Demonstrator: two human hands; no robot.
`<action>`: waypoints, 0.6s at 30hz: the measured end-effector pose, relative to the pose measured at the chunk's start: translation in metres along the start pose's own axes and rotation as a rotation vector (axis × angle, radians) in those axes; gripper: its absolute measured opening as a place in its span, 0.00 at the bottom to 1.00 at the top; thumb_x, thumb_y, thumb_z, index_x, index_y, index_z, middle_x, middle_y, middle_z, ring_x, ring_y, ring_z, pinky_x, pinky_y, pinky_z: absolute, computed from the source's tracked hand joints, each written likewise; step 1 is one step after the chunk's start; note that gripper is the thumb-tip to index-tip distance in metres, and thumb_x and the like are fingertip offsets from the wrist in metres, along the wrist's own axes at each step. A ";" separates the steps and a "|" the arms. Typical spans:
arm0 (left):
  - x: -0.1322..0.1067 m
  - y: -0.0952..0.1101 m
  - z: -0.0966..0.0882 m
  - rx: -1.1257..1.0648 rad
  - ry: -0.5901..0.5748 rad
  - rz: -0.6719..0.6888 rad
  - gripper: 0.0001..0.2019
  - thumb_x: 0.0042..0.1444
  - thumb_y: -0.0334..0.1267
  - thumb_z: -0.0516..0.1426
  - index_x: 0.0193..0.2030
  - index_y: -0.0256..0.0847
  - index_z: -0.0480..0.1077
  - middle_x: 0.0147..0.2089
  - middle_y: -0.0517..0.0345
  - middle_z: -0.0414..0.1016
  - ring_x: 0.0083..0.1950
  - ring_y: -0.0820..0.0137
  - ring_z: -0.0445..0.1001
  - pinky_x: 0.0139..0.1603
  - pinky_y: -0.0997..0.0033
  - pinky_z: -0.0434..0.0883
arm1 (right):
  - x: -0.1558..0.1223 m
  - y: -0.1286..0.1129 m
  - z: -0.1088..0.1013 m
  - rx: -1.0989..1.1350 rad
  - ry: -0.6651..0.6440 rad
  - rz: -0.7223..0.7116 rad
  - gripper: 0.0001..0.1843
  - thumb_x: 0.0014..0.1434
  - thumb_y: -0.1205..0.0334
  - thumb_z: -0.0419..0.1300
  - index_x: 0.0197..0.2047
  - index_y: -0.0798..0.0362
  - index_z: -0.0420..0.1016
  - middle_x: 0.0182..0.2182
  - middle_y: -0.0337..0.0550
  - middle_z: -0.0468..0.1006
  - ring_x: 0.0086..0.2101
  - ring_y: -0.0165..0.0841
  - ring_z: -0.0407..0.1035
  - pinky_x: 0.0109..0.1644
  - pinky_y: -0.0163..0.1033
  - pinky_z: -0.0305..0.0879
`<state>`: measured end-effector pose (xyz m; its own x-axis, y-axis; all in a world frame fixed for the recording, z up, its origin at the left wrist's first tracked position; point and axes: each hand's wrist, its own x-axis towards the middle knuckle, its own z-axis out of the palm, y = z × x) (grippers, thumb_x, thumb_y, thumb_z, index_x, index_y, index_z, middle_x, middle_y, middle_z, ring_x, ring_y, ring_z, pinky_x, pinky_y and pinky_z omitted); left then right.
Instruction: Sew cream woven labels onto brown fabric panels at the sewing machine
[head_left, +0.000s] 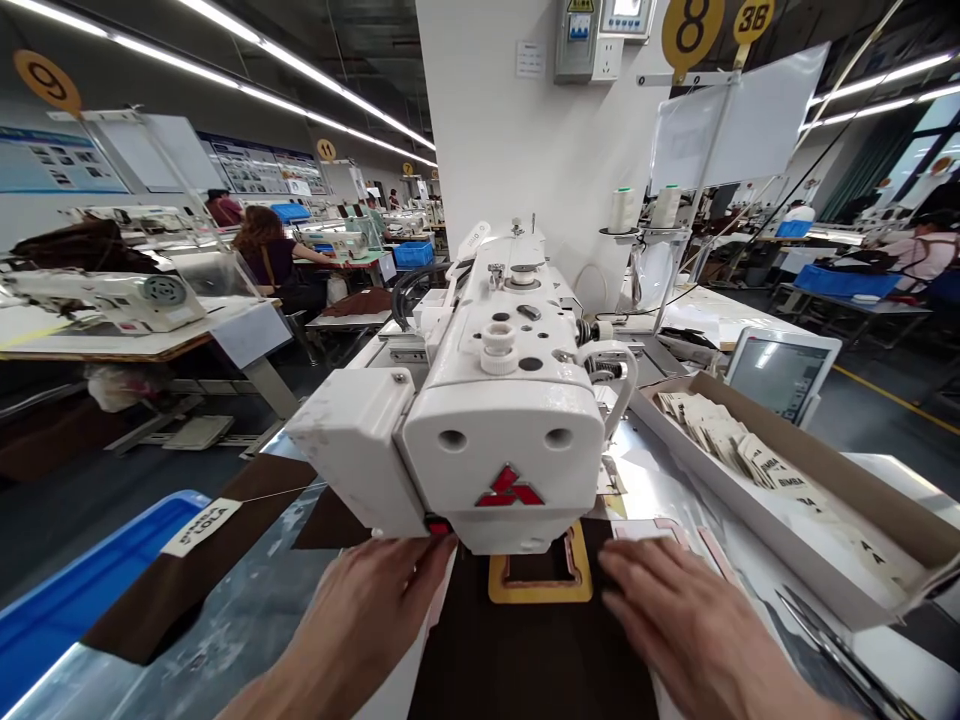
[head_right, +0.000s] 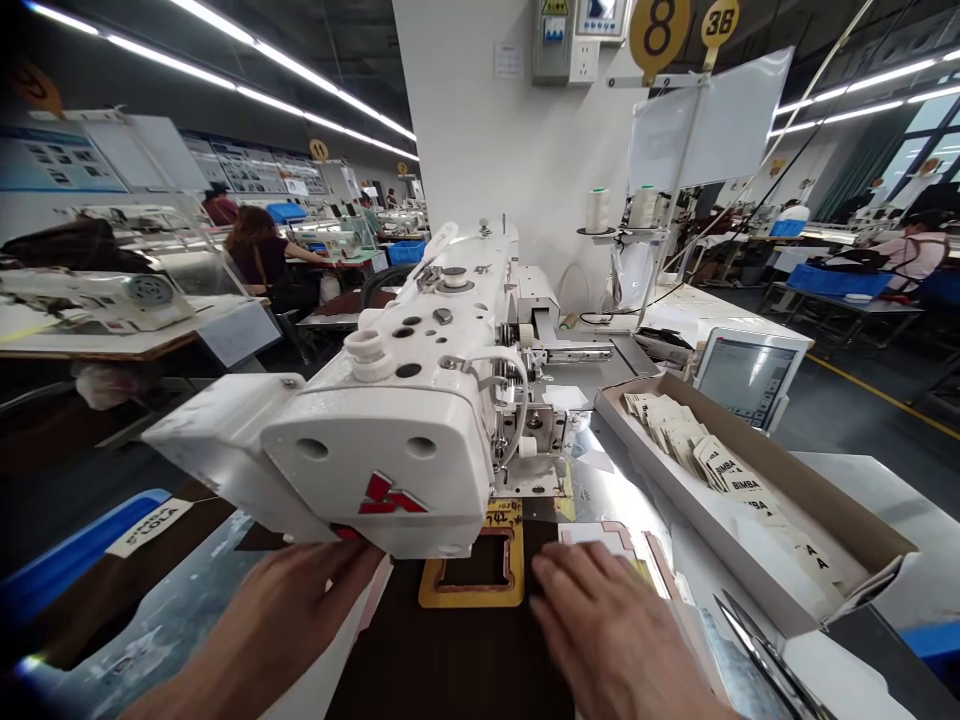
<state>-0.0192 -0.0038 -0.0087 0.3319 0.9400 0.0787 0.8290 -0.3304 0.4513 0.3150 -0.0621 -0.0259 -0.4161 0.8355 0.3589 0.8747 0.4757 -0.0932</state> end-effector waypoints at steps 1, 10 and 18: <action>-0.010 -0.001 -0.001 0.074 0.027 0.147 0.16 0.72 0.46 0.51 0.44 0.47 0.81 0.43 0.55 0.85 0.47 0.57 0.82 0.49 0.63 0.76 | -0.007 -0.001 0.000 -0.030 0.002 -0.126 0.17 0.73 0.55 0.55 0.58 0.49 0.78 0.55 0.46 0.83 0.50 0.45 0.80 0.50 0.50 0.79; -0.019 -0.008 0.012 0.413 0.061 0.550 0.27 0.71 0.52 0.58 0.73 0.49 0.65 0.69 0.58 0.71 0.69 0.56 0.72 0.64 0.61 0.74 | 0.000 0.003 0.003 -0.120 -0.163 -0.057 0.23 0.73 0.57 0.55 0.67 0.49 0.73 0.68 0.41 0.69 0.64 0.51 0.68 0.62 0.64 0.72; -0.018 -0.036 0.029 0.432 0.103 0.625 0.36 0.66 0.57 0.62 0.77 0.56 0.57 0.72 0.59 0.68 0.69 0.56 0.72 0.65 0.63 0.74 | -0.036 -0.002 0.007 -0.181 0.037 -0.263 0.21 0.68 0.48 0.63 0.60 0.47 0.79 0.62 0.38 0.76 0.55 0.44 0.78 0.55 0.48 0.77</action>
<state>-0.0421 -0.0114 -0.0516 0.7708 0.5634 0.2974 0.6103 -0.7870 -0.0908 0.3260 -0.0911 -0.0449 -0.6272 0.6783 0.3829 0.7698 0.6146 0.1724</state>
